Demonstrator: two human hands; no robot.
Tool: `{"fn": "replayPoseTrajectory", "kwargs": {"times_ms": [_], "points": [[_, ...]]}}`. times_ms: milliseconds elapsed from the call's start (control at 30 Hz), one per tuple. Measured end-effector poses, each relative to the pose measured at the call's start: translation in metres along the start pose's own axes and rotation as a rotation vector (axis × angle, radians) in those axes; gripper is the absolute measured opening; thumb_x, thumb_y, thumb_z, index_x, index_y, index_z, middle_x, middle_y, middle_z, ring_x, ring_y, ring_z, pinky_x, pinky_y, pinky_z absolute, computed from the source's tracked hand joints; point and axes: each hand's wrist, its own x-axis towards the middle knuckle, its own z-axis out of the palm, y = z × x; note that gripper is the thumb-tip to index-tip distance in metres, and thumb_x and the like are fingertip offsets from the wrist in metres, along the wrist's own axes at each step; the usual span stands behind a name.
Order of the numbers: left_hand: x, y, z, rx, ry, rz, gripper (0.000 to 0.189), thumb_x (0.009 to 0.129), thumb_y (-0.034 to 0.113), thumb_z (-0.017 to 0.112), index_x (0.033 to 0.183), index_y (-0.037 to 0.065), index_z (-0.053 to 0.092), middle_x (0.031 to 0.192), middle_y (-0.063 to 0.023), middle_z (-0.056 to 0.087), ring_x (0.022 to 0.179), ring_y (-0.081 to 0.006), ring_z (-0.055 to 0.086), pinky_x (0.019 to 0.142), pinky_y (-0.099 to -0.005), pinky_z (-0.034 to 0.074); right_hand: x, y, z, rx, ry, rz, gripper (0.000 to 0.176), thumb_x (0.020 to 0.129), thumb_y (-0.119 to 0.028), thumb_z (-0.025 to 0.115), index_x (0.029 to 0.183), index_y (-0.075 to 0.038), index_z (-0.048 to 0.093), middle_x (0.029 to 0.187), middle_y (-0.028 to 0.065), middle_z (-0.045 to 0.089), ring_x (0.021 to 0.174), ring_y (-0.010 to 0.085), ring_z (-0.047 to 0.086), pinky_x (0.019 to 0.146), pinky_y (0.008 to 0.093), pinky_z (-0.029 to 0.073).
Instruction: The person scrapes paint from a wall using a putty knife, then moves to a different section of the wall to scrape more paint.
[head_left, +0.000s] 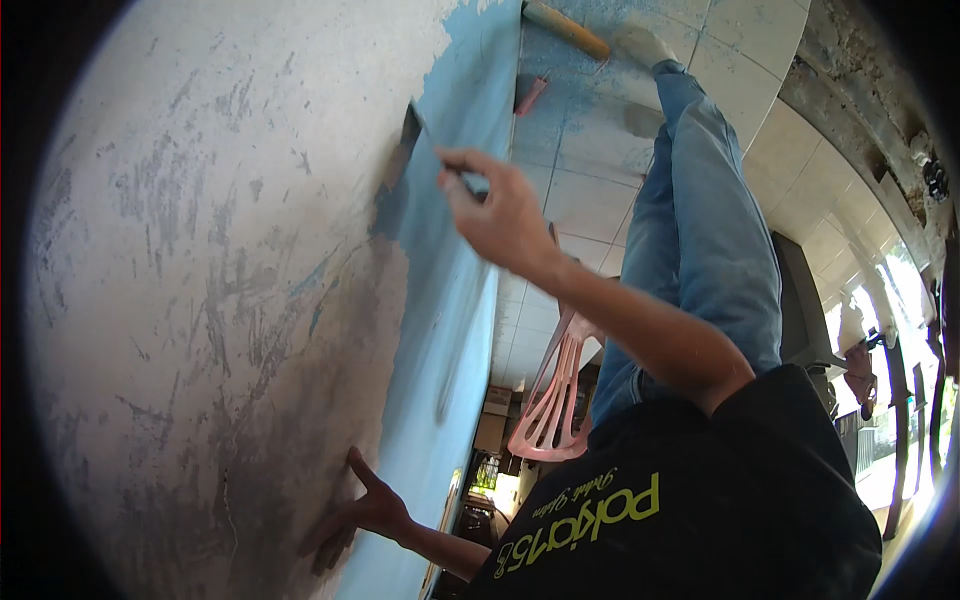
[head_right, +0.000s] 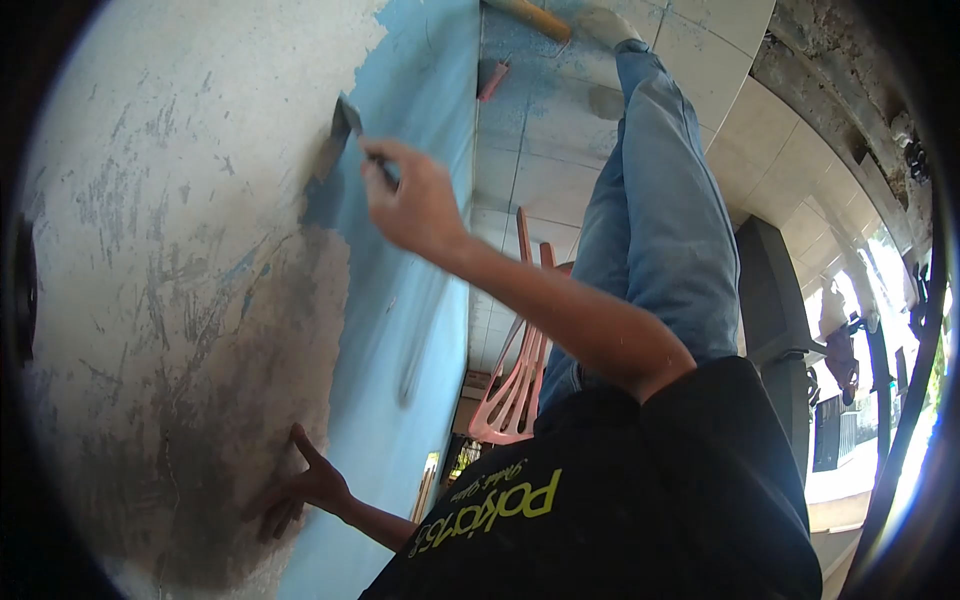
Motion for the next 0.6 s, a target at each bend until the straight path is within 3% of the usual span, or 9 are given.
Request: {"fn": "replayPoseTrajectory", "kwargs": {"times_ms": [100, 167, 233, 300, 333, 400, 467, 533, 600], "points": [[0.002, 0.004, -0.006, -0.212, -0.114, -0.049, 0.135, 0.078, 0.047, 0.073, 0.126, -0.008, -0.041, 0.139, -0.0364, 0.025, 0.126, -0.0373, 0.042, 0.11, -0.0383, 0.034, -0.016, -0.005, -0.002, -0.027, -0.048, -0.018, 0.024, 0.087, -0.007, 0.058, 0.109, 0.001, 0.063, 0.093, 0.0228, 0.067, 0.078, 0.0254, 0.068, 0.067, 0.0333, 0.051], [0.0, 0.003, 0.002, -0.129, 0.011, 0.026, 0.132, 0.079, 0.046, 0.073, 0.129, -0.009, -0.035, 0.138, -0.0357, 0.029, 0.125, -0.0366, 0.043, 0.109, -0.0382, 0.034, -0.015, 0.0, -0.003, -0.03, -0.133, -0.008, 0.03, 0.093, -0.017, 0.057, 0.119, -0.002, 0.06, 0.074, 0.006, 0.062, 0.051, 0.004, 0.048, 0.046, 0.0252, 0.038], [-0.003, 0.0, 0.002, -0.059, 0.136, 0.089, 0.129, 0.079, 0.045, 0.073, 0.132, -0.01, -0.03, 0.137, -0.0349, 0.032, 0.123, -0.036, 0.045, 0.109, -0.0381, 0.035, 0.002, 0.013, -0.004, -0.069, -0.094, 0.017, 0.031, 0.093, -0.017, 0.056, 0.121, -0.004, 0.06, 0.078, 0.007, 0.064, 0.052, 0.005, 0.049, 0.046, 0.0254, 0.039], [0.0, 0.003, -0.003, -0.11, -0.032, -0.025, 0.123, 0.079, 0.044, 0.073, 0.134, -0.014, -0.021, 0.137, -0.0345, 0.031, 0.124, -0.0345, 0.045, 0.109, -0.0378, 0.035, 0.013, 0.027, 0.001, -0.052, -0.009, -0.131, 0.032, 0.093, -0.017, 0.056, 0.122, -0.005, 0.059, 0.087, 0.0097, 0.067, 0.055, 0.0058, 0.052, 0.049, 0.0247, 0.041], [0.001, 0.007, -0.006, -0.121, -0.03, -0.028, 0.123, 0.079, 0.044, 0.073, 0.134, -0.014, -0.021, 0.137, -0.0345, 0.031, 0.124, -0.0345, 0.045, 0.109, -0.0378, 0.035, -0.006, 0.002, -0.007, -0.086, -0.132, 0.013, 0.033, 0.093, -0.018, 0.056, 0.123, -0.006, 0.059, 0.098, 0.0128, 0.068, 0.058, 0.0071, 0.054, 0.054, 0.0253, 0.045], [0.001, 0.011, -0.01, -0.283, -0.18, -0.155, 0.123, 0.079, 0.044, 0.074, 0.133, -0.018, -0.019, 0.139, -0.0355, 0.026, 0.125, -0.0346, 0.042, 0.109, -0.0374, 0.035, -0.016, 0.003, -0.008, -0.049, -0.169, -0.019, 0.033, 0.093, -0.019, 0.056, 0.122, -0.004, 0.059, 0.1, 0.0143, 0.067, 0.059, 0.0078, 0.055, 0.056, 0.0253, 0.046], [-0.001, 0.011, -0.004, -0.212, -0.067, -0.068, 0.122, 0.079, 0.043, 0.074, 0.132, -0.019, -0.017, 0.14, -0.0359, 0.025, 0.125, -0.0348, 0.042, 0.109, -0.0378, 0.035, -0.012, 0.004, -0.009, -0.014, -0.184, 0.022, 0.033, 0.093, -0.018, 0.056, 0.123, -0.004, 0.059, 0.099, 0.0147, 0.067, 0.058, 0.008, 0.054, 0.056, 0.0252, 0.046], [-0.004, 0.009, -0.001, -0.163, 0.051, 0.0, 0.121, 0.079, 0.043, 0.074, 0.132, -0.02, -0.015, 0.14, -0.0363, 0.023, 0.126, -0.0351, 0.042, 0.108, -0.0381, 0.036, 0.001, -0.004, -0.015, 0.079, -0.1, 0.12, 0.027, 0.087, -0.013, 0.061, 0.109, 0.002, 0.063, 0.093, 0.0207, 0.067, 0.071, 0.0227, 0.065, 0.064, 0.0323, 0.05], [-0.001, 0.003, -0.001, -0.136, 0.002, 0.008, 0.121, 0.079, 0.042, 0.074, 0.132, -0.02, -0.015, 0.139, -0.0361, 0.026, 0.124, -0.0355, 0.043, 0.108, -0.039, 0.036, 0.0, -0.009, -0.019, 0.036, -0.139, 0.126, 0.028, 0.088, -0.012, 0.059, 0.111, 0.002, 0.061, 0.098, 0.0213, 0.066, 0.075, 0.0238, 0.065, 0.067, 0.0329, 0.05]]}}
